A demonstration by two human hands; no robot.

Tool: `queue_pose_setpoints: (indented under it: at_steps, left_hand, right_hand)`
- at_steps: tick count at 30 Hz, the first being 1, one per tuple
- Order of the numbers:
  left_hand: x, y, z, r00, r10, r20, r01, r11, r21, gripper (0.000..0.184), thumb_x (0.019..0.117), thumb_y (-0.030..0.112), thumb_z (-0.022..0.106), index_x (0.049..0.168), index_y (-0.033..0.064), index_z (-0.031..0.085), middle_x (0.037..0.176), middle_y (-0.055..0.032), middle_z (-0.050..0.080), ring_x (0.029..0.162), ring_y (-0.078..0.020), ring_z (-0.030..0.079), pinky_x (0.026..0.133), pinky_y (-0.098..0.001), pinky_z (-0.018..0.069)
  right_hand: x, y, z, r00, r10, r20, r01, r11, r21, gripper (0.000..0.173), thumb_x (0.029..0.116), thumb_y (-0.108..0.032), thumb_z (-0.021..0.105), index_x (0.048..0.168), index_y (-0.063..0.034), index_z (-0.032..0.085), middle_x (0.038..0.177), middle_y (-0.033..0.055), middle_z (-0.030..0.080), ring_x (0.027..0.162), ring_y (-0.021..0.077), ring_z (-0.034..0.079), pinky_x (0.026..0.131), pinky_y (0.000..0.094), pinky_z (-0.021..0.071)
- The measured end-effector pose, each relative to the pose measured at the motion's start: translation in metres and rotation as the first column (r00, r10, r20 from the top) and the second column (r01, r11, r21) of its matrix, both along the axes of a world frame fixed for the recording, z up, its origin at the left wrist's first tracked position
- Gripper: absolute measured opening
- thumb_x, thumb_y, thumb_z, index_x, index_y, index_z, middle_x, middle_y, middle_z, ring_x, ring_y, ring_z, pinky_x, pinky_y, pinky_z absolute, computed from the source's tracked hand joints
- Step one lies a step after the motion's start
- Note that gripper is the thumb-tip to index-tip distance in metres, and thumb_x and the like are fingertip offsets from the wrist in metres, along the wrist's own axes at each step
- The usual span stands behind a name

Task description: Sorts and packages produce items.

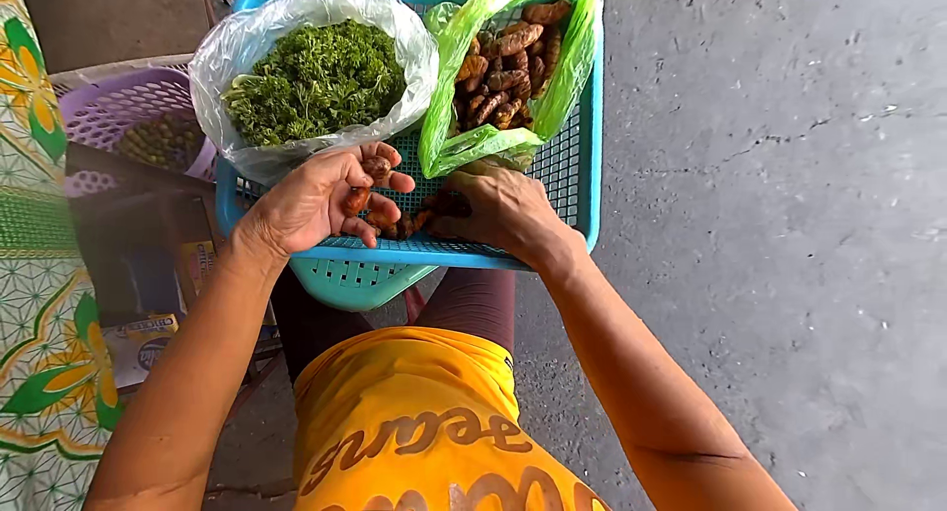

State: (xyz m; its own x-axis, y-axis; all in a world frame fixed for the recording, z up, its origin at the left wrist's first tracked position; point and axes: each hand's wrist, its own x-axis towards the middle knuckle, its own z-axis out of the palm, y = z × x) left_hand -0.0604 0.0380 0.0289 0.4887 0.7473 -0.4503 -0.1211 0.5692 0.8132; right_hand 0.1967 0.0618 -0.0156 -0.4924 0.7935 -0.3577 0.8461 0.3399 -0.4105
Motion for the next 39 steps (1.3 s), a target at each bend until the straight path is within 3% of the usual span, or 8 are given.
queue_pose_setpoints:
  at_steps: [7, 13, 16, 20, 22, 26, 33, 39]
  left_hand:
    - [0.018, 0.006, -0.015, 0.969, -0.169, -0.183, 0.2, 0.965, 0.171, 0.015, 0.1007, 0.011, 0.052, 0.114, 0.0093, 0.059, 0.095, -0.0037, 0.072, 0.059, -0.0013, 0.056, 0.046, -0.0136, 0.0374]
    - [0.007, 0.008, -0.011, 0.989, -0.147, 0.008, 0.143, 0.974, 0.173, 0.029, 0.0913, 0.006, 0.046, 0.116, 0.0171, 0.055, 0.114, -0.0013, 0.068, 0.085, -0.0075, 0.068, 0.056, -0.0188, 0.0541]
    - [0.014, 0.006, -0.015, 0.971, -0.114, -0.209, 0.159, 0.964, 0.213, 0.008, 0.0977, 0.011, 0.061, 0.105, 0.0128, 0.062, 0.081, 0.0032, 0.06, 0.062, -0.002, 0.056, 0.051, -0.0153, 0.0466]
    - [0.027, 0.011, -0.019, 0.441, -0.163, -0.883, 0.714, 0.66, 0.235, 0.021, 0.0987, 0.019, 0.068, 0.119, 0.016, 0.071, 0.087, -0.0097, 0.07, 0.079, -0.0251, 0.066, 0.075, -0.0463, 0.0527]
    - [0.036, 0.013, -0.016, 0.231, -0.172, -0.957, 0.834, 0.542, 0.104, 0.028, 0.099, 0.018, 0.065, 0.126, 0.0227, 0.071, 0.1, -0.0127, 0.074, 0.095, -0.0355, 0.07, 0.082, -0.0584, 0.0518]
    - [0.048, 0.015, -0.009, 0.105, -0.188, -0.977, 0.879, 0.477, 0.003, 0.026, 0.0993, 0.024, 0.063, 0.124, 0.0216, 0.071, 0.099, -0.0118, 0.073, 0.096, -0.0345, 0.069, 0.079, -0.0557, 0.0501]
    - [0.04, 0.017, -0.014, 0.106, -0.201, -0.974, 0.893, 0.451, 0.004, 0.03, 0.1004, 0.038, 0.065, 0.125, 0.022, 0.069, 0.097, -0.0117, 0.073, 0.094, -0.034, 0.069, 0.078, -0.0545, 0.0507]
    - [0.034, 0.014, -0.035, 0.414, -0.091, -0.906, 0.796, 0.518, 0.312, 0.037, 0.0993, 0.047, 0.061, 0.105, 0.012, 0.074, 0.079, -0.0079, 0.067, 0.075, -0.0248, 0.065, 0.07, -0.048, 0.0494]
  right_hand:
    - [0.006, 0.008, -0.001, 0.995, -0.018, -0.101, 0.009, 0.996, -0.088, 0.025, 0.0885, -0.027, 0.077, 0.097, -0.0056, 0.069, 0.097, 0.0163, 0.066, 0.092, 0.036, 0.065, 0.074, 0.059, 0.0508]
    - [0.04, 0.011, 0.012, 0.676, -0.471, -0.567, 0.245, 0.869, -0.429, 0.018, 0.0897, -0.015, 0.061, 0.105, -0.0094, 0.068, 0.084, -0.0007, 0.069, 0.059, 0.0066, 0.063, 0.049, 0.024, 0.0539]
    - [0.039, 0.011, 0.014, 0.67, -0.468, -0.576, 0.277, 0.877, -0.392, 0.009, 0.0917, -0.011, 0.065, 0.099, -0.0096, 0.069, 0.074, -0.0032, 0.067, 0.053, 0.0028, 0.058, 0.046, 0.0193, 0.047]
    - [0.017, 0.005, 0.017, 0.99, -0.111, -0.083, 0.107, 0.993, -0.051, 0.014, 0.0924, -0.019, 0.073, 0.104, -0.0122, 0.076, 0.086, 0.014, 0.072, 0.081, 0.0358, 0.069, 0.069, 0.0601, 0.052]
    - [-0.004, -0.002, 0.025, 0.975, 0.007, 0.221, 0.007, 0.998, -0.062, 0.018, 0.0951, -0.021, 0.067, 0.11, -0.0131, 0.073, 0.091, 0.0186, 0.071, 0.089, 0.0433, 0.069, 0.068, 0.0625, 0.0488]
    - [-0.03, -0.003, 0.043, 0.888, 0.118, 0.444, -0.061, 0.988, -0.139, 0.024, 0.097, -0.024, 0.062, 0.102, -0.0007, 0.065, 0.092, 0.021, 0.067, 0.093, 0.0408, 0.067, 0.069, 0.0561, 0.0464]
    - [-0.017, 0.005, 0.046, 0.887, 0.124, 0.446, -0.06, 0.986, -0.153, 0.03, 0.0923, -0.032, 0.07, 0.095, -0.0025, 0.065, 0.088, 0.0187, 0.066, 0.089, 0.0391, 0.066, 0.069, 0.0561, 0.0454]
    - [0.009, 0.01, 0.037, 0.972, 0.061, 0.228, -0.046, 0.997, -0.069, 0.027, 0.0918, -0.037, 0.071, 0.09, -0.0097, 0.07, 0.079, 0.0143, 0.066, 0.082, 0.0378, 0.066, 0.064, 0.0577, 0.0455]
